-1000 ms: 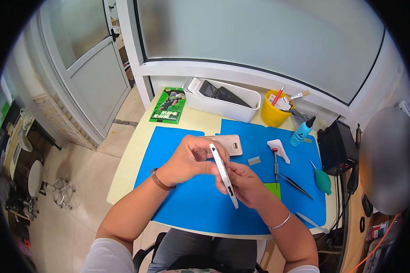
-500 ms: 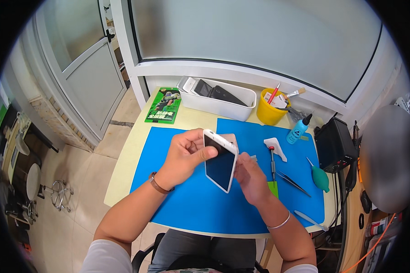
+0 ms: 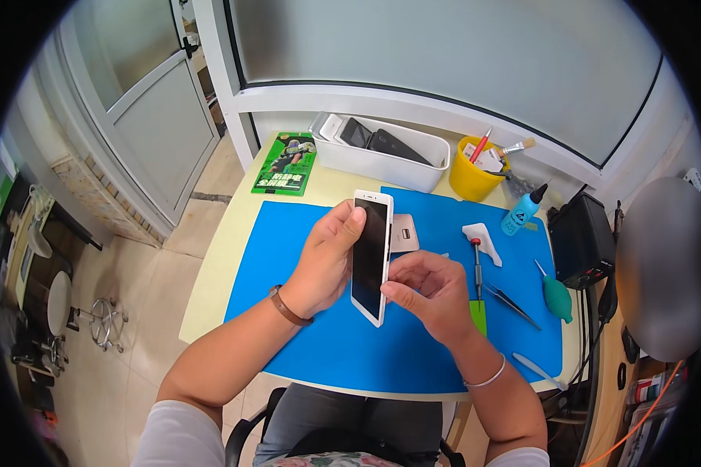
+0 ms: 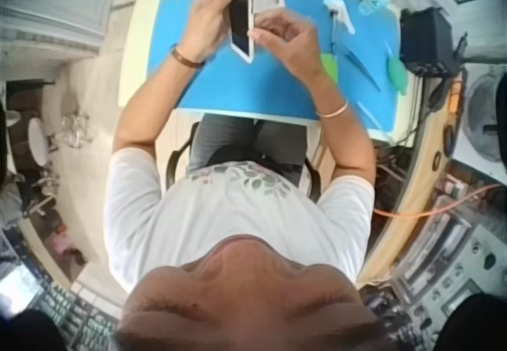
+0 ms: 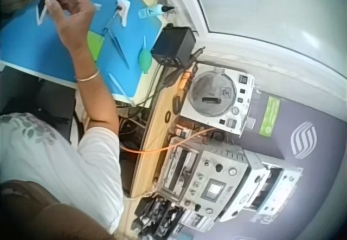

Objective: The person uses a screwdriver to remove screws from a white smartphone and then uses a prying tool to separate the back cover. The person continues to pry and lift the back cover while holding the phone, then sets the cover aside.

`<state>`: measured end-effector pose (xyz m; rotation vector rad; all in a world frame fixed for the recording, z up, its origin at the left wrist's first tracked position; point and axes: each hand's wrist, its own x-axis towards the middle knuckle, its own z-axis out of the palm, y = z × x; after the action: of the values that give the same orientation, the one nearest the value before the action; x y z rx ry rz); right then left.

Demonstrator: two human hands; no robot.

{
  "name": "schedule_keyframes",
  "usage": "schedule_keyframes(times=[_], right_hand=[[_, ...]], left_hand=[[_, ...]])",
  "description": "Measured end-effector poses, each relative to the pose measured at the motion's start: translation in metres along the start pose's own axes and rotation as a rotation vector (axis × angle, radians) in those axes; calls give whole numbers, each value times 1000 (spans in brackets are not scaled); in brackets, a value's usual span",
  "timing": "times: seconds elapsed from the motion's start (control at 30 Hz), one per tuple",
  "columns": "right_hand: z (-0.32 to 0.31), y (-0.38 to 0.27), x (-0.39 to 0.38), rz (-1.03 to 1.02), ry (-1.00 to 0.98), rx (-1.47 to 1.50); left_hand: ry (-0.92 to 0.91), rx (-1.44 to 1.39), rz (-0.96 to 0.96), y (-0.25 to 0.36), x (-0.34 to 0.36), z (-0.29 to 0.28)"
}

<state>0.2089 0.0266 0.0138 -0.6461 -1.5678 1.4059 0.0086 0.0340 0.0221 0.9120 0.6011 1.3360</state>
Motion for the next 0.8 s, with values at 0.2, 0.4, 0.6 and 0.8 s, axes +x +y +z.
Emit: schedule_keyframes(times=[0.2, 0.4, 0.6, 0.8], right_hand=[[5, -3, 0, -94, -179, -116], [17, -2, 0, -356, -231, -486], [21, 5, 2, -596, -127, -754], [22, 3, 0, -704, -29, -813]], left_hand=[[-4, -185, -125, -7, 3, 1], [-51, -501, -194, -13, 7, -13], [-57, -755, -252, -21, 6, -23], [-53, -740, -258, -17, 6, -13]])
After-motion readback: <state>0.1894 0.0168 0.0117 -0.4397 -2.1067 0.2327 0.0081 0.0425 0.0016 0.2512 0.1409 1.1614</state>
